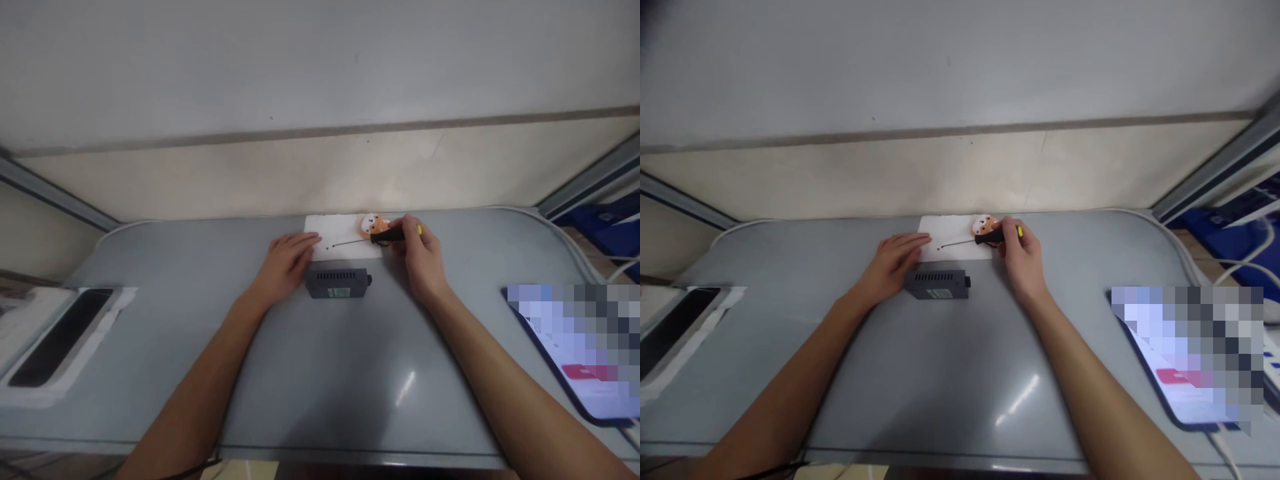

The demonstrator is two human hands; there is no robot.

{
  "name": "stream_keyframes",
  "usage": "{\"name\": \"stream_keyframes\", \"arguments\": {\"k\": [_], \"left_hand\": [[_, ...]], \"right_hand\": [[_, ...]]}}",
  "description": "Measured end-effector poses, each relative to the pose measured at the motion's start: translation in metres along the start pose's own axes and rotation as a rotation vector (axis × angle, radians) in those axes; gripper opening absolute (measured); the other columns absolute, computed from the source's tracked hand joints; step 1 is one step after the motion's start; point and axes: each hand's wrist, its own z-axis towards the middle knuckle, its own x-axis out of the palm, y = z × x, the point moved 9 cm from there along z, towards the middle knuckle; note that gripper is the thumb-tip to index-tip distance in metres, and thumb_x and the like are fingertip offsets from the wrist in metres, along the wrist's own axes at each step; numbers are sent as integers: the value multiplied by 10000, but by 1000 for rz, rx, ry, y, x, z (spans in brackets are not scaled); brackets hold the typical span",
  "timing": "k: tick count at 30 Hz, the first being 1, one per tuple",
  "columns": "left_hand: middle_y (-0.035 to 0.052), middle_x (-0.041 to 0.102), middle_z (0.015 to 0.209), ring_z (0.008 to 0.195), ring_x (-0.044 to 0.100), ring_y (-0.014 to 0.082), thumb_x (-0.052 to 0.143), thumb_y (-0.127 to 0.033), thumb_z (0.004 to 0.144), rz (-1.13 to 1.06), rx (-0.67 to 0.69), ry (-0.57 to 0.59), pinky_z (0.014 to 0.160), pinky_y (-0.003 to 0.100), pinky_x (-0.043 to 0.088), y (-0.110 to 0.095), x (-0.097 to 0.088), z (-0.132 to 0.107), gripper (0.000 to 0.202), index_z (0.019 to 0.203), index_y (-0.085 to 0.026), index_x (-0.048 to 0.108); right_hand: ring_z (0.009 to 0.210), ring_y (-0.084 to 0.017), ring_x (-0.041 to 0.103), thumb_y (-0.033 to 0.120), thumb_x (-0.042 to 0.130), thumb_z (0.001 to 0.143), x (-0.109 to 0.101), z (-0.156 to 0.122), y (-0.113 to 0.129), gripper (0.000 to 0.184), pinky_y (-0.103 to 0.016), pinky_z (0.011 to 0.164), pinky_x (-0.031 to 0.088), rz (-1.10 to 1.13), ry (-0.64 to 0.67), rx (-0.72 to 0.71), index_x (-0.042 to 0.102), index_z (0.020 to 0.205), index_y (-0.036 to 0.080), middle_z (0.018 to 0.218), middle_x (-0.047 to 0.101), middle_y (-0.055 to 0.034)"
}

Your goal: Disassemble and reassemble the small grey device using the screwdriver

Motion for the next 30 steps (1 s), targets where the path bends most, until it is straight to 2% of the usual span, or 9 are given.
{"name": "stream_keyframes", "arguments": {"k": [2,3,6,7,12,17,23,27,30], "left_hand": [[89,651,1466,1381,575,263,502,-419,1063,-160,-59,-49,1216,508,388,0,-18,-4,345,1276,-252,716],[83,613,1510,1407,557,268,585,-455,1026,-249,-95,-1,1212,489,410,-2,-21,-6,355,1308,-270,696],[79,680,1404,1250,675,279,824,-467,852,-466,-126,351,1071,433,562,-18,-8,-19,546,1345,-297,664],[73,709,1347,1208,698,274,841,-448,838,-494,-149,375,1049,423,579,-20,-7,-22,503,1290,-285,689],[48,788,980,901,765,230,843,-411,830,-560,-284,158,824,354,642,-8,-1,-21,378,1147,-233,736],[37,779,972,845,732,193,721,-446,933,-471,-261,97,767,322,614,-10,20,-20,323,1178,-238,751],[46,758,1112,988,710,215,629,-453,1007,-328,-205,108,904,378,588,-22,30,-21,307,1215,-253,733],[66,727,1185,1134,672,228,558,-405,1051,-268,-90,118,1048,424,545,-31,29,-19,269,1128,-229,747],[82,672,1349,1283,619,251,570,-423,1048,-237,-41,188,1151,470,493,-37,28,-21,314,1276,-256,707]], "right_hand": [[605,-114,497,690,599,937,-3,1,-2,496,-267,578,396,53,-25,29,720,862,215,745,658,-7],[599,-111,491,685,610,932,-5,2,-4,489,-265,570,386,82,-39,44,716,849,215,733,647,-4],[581,-103,471,674,635,919,-9,4,-10,476,-259,555,364,160,-76,83,710,834,213,709,610,9],[579,-102,470,675,642,913,-10,4,-12,475,-258,551,360,181,-86,91,706,833,211,704,599,12],[595,-107,501,687,666,887,-16,7,-11,488,-252,546,368,219,-130,92,687,829,203,712,575,15],[545,-106,474,683,643,904,-32,8,6,497,-262,513,363,110,-233,-42,660,789,200,665,518,29],[528,-97,479,687,646,896,-42,9,8,507,-248,475,357,127,-295,-47,661,772,196,661,528,22],[525,-92,481,692,659,886,-42,10,5,512,-236,458,357,129,-299,-23,666,764,195,652,537,19],[518,-93,482,692,649,897,-42,10,7,512,-239,453,363,121,-290,-34,663,767,198,645,527,22]]}}
